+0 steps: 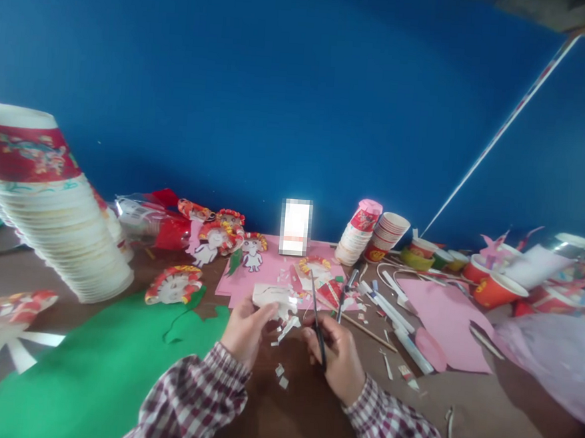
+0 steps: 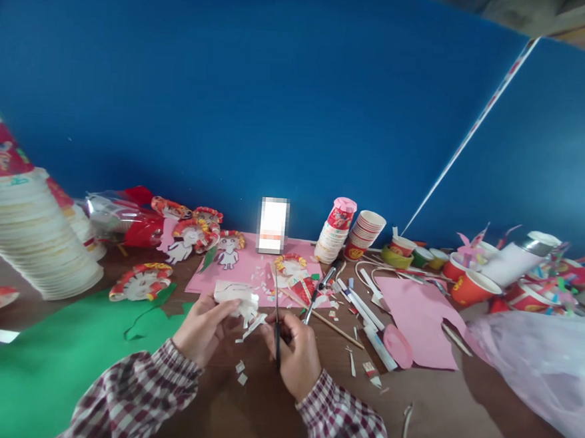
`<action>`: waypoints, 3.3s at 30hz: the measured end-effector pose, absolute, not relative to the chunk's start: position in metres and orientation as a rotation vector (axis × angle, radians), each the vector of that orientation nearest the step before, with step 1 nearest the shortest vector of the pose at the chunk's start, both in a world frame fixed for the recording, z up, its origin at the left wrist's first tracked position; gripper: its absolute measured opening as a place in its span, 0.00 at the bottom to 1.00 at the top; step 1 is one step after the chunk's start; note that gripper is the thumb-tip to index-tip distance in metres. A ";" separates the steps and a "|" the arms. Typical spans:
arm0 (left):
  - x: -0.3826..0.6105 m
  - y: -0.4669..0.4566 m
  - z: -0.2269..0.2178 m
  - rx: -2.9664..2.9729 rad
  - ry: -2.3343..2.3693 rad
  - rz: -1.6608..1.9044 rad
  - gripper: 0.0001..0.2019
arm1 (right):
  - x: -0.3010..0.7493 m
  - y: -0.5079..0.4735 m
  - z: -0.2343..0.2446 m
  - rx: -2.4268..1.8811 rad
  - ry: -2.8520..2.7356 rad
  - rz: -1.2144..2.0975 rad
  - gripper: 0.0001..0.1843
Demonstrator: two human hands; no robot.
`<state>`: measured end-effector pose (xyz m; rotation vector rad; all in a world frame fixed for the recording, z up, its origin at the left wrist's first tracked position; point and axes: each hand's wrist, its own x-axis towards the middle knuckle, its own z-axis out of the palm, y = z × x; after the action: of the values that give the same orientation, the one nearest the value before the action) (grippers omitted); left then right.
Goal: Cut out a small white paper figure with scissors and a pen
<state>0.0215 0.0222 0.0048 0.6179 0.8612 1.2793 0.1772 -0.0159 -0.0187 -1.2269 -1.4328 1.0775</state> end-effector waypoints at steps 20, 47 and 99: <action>0.013 0.031 -0.002 0.558 0.866 1.252 0.16 | 0.179 -0.018 -0.014 -1.238 -1.663 1.033 0.11; 0.018 0.029 -0.001 0.612 0.802 1.273 0.17 | 0.182 -0.016 -0.010 -1.230 -1.533 1.167 0.15; 0.016 0.029 -0.005 0.794 0.819 1.273 0.16 | 0.183 -0.016 -0.010 -1.180 -1.715 1.257 0.16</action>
<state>0.0164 0.0287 -0.0049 0.7940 0.8185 1.2732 0.1835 -0.0162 -0.0100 -1.1801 -1.7147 1.2566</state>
